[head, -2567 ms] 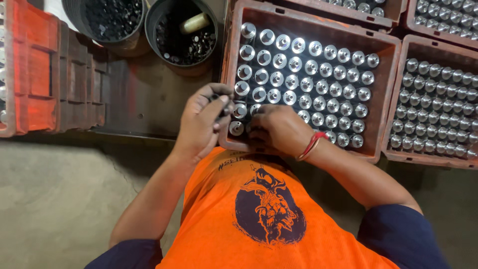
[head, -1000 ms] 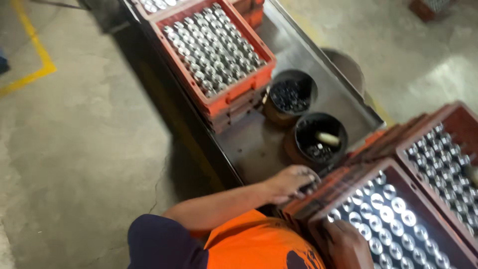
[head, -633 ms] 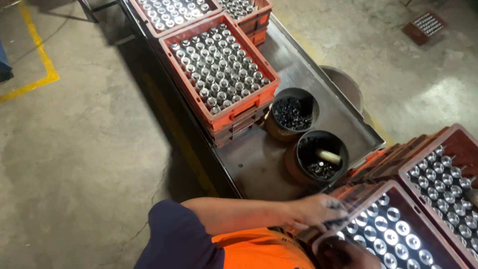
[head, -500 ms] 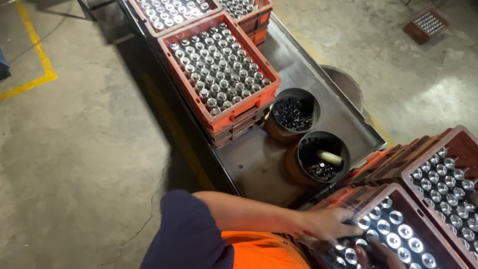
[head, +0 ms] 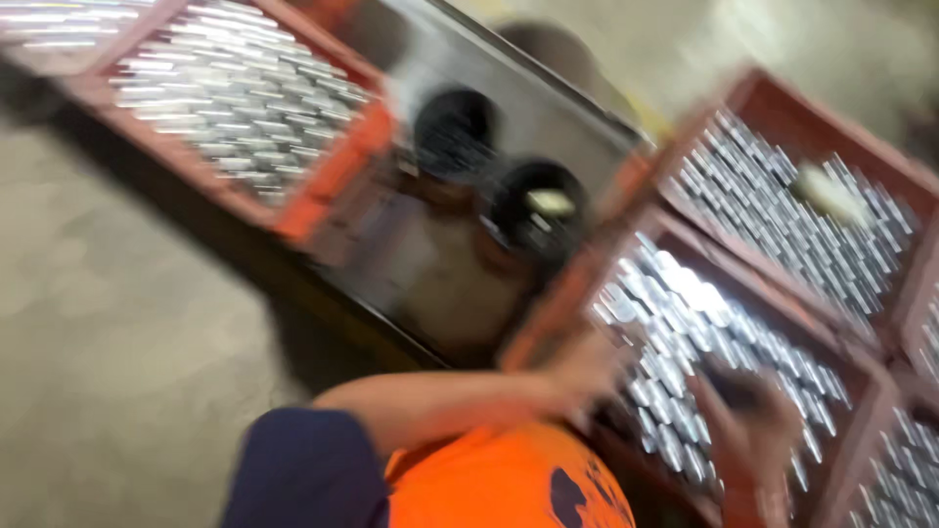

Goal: The person wipes the tops of small metal cups in a crate with a cloth, then picks up small black components from a bucket and inserts them into the cups one by one. The person moves between crates and continues inserting components into the metal cups.

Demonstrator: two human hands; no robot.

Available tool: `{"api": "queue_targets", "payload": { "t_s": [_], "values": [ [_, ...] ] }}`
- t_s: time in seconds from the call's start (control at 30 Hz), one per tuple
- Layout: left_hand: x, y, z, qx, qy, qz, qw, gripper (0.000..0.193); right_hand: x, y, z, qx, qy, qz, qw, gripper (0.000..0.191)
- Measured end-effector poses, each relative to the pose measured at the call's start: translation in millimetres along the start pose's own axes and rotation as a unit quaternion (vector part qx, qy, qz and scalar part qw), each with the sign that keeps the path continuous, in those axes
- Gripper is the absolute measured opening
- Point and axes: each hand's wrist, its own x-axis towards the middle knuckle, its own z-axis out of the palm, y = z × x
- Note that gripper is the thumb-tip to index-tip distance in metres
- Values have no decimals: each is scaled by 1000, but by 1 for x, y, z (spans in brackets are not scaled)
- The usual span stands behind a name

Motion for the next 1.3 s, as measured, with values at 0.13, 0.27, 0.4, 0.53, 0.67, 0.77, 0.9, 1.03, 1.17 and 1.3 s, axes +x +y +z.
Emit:
{"api": "queue_targets", "payload": {
  "t_s": [0.13,0.27,0.4,0.53,0.67,0.77,0.9,1.03,1.17,1.3],
  "values": [
    [-9,6,0,-97,39,-133,986,26,34,-3,-30,-66,-40,-57,995,24],
    [-14,20,8,-104,39,-140,984,14,73,17,-37,-114,-60,-111,985,23],
    [-14,24,20,-129,15,-92,987,12,99,27,-34,-112,-77,-149,979,22],
    [-6,15,15,-126,21,-83,988,9,122,39,-4,-127,-93,-221,963,19],
    [3,11,12,-92,28,-40,995,12,139,46,16,-151,-110,-303,934,18],
    [6,15,12,-79,22,-33,996,13,143,46,21,-172,-147,-289,930,16],
    [12,18,12,-71,17,-36,997,10,146,43,31,-249,-154,-275,916,3],
    [23,17,12,-76,11,-17,997,9,148,36,34,-261,-157,-255,918,6],
    [39,20,9,-58,21,-20,998,13,132,12,16,-218,-65,-313,922,31],
    [56,23,8,-48,17,-27,998,13,99,-13,-8,-20,-177,-247,953,38]
  ]
}}
